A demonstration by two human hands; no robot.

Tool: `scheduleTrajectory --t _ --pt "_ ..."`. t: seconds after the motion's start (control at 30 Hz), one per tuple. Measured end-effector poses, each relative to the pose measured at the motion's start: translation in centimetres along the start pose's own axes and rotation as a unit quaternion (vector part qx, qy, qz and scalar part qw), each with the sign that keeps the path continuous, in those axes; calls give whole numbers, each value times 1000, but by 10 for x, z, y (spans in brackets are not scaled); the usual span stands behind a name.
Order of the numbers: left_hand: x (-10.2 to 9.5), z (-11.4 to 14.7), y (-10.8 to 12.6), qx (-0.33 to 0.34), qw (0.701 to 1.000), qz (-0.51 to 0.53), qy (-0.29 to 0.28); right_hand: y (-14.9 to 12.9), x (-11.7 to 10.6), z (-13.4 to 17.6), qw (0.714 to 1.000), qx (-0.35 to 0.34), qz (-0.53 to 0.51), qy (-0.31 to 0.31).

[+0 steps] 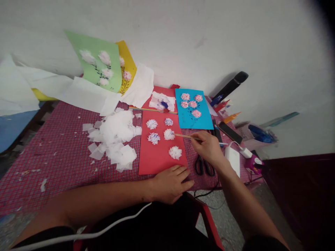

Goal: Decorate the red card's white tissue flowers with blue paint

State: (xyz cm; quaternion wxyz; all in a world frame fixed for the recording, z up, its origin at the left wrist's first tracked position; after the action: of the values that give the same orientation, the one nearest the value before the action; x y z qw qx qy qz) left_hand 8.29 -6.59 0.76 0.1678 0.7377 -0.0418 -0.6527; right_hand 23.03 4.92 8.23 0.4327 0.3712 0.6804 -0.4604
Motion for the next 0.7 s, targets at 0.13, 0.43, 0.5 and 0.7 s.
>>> scheduleTrajectory --t 0.13,0.43,0.5,0.7 --pt "1 0 0 -1 1000 0 -1 1 0 0 1000 -6 -6 7" --pt "0 0 0 2 1000 -4 -4 3 3 2 1000 -2 -19 12" --pt "0 0 0 -1 1000 -5 -3 2 5 3 1000 -4 -18 13" --pt "-1 0 0 0 1000 -8 0 1 9 3 1000 0 -12 7"
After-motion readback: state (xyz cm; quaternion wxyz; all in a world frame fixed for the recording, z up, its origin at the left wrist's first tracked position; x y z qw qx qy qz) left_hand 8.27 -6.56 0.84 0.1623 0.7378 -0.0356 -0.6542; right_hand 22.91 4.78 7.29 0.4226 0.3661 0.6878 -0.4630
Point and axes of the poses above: each hand's wrist, its own z-axis away from the middle knuckle, its own x-axis out of the palm, y = z × x, the point moved 7 cm from there along -z, towards the middle knuckle, and after that the axes turned 9 degrees about -y, right-handed, at the moved point
